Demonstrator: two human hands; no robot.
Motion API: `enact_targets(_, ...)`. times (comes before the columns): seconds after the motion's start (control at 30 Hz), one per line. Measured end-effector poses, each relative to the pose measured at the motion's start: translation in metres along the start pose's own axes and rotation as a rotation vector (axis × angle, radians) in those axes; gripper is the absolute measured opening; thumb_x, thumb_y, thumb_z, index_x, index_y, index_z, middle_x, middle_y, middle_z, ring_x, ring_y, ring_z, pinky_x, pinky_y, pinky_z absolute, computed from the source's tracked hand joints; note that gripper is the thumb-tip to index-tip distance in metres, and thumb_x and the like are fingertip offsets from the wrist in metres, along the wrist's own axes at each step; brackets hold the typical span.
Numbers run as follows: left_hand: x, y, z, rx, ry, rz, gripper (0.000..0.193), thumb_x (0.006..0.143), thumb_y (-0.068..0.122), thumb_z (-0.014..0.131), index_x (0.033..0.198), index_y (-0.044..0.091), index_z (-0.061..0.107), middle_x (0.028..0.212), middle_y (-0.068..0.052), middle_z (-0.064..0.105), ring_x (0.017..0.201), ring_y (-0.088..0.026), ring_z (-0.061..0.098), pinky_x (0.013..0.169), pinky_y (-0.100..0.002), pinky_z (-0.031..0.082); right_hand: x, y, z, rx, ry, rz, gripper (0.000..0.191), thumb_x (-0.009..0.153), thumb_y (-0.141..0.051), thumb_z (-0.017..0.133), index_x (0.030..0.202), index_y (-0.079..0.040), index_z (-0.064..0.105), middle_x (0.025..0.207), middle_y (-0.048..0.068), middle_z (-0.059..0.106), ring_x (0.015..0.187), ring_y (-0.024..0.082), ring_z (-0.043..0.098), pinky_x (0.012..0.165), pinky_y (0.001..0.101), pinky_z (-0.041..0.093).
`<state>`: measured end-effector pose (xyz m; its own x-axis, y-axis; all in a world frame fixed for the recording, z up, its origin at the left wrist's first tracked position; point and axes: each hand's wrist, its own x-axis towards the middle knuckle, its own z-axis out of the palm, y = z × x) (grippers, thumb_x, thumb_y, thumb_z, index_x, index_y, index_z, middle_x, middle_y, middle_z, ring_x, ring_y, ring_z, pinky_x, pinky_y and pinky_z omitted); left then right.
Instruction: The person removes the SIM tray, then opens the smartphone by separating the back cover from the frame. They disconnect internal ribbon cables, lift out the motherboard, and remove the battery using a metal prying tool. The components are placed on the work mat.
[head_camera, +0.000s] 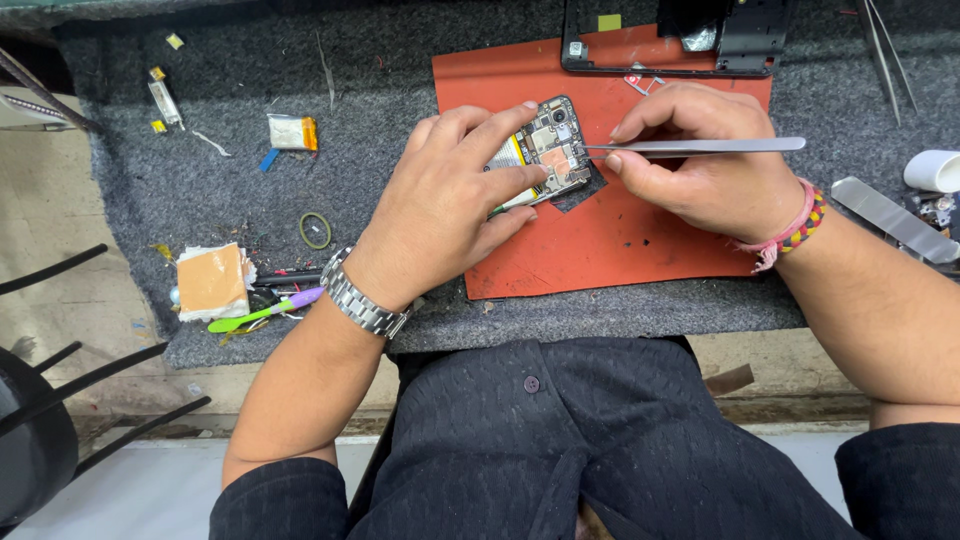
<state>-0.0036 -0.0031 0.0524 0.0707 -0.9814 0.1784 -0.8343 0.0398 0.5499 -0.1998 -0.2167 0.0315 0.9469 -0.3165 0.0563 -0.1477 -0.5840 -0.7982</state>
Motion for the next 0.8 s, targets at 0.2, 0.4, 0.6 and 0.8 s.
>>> enact_targets(0.2, -0.001, 0.0, -0.001, -0.002, 0.001, -0.001, 0.038, 0.082, 0.025, 0.084, 0.117, 0.013, 0.077, 0.148, -0.011, 0.053, 0.126, -0.032, 0.051, 0.108, -0.047, 0.041, 0.001, -0.001, 0.001, 0.008, 0.005, -0.092, 0.015, 0.097, -0.01, 0.08, 0.103, -0.002, 0.069, 0.097, 0.007, 0.069, 0.08, 0.014, 0.067, 0.07, 0.0254, 0.052)
enact_targets(0.4, 0.0, 0.0, -0.001, -0.002, 0.0, -0.001, 0.038, 0.082, 0.025, 0.084, 0.117, 0.014, 0.077, 0.148, -0.011, 0.053, 0.126, -0.032, 0.051, 0.108, -0.047, 0.041, 0.001, 0.002, 0.0, 0.019, -0.005, -0.023, 0.016, 0.095, -0.009, 0.081, 0.103, -0.001, 0.069, 0.096, 0.007, 0.069, 0.084, 0.014, 0.067, 0.073, 0.0262, 0.052)
enact_targets(0.6, 0.0, 0.001, -0.001, 0.0, 0.002, 0.002, 0.039, 0.08, 0.024, 0.084, 0.117, 0.013, 0.077, 0.148, -0.011, 0.053, 0.126, -0.031, 0.051, 0.107, -0.047, 0.041, 0.003, 0.014, 0.0, 0.604, -0.061, 0.161, 0.022, 0.098, 0.0, 0.073, 0.11, -0.002, 0.055, 0.102, 0.007, 0.072, 0.099, 0.015, 0.074, 0.089, 0.0277, 0.063)
enact_targets(0.8, 0.0, 0.002, -0.001, -0.003, 0.004, 0.0, 0.039, 0.08, 0.024, 0.084, 0.117, 0.013, 0.077, 0.148, -0.01, 0.054, 0.126, -0.03, 0.052, 0.107, -0.046, 0.042, 0.003, 0.021, 0.002, 0.668, -0.065, 0.128, 0.019, 0.103, 0.003, 0.071, 0.109, -0.002, 0.053, 0.1, 0.01, 0.071, 0.098, 0.016, 0.074, 0.093, 0.0308, 0.064)
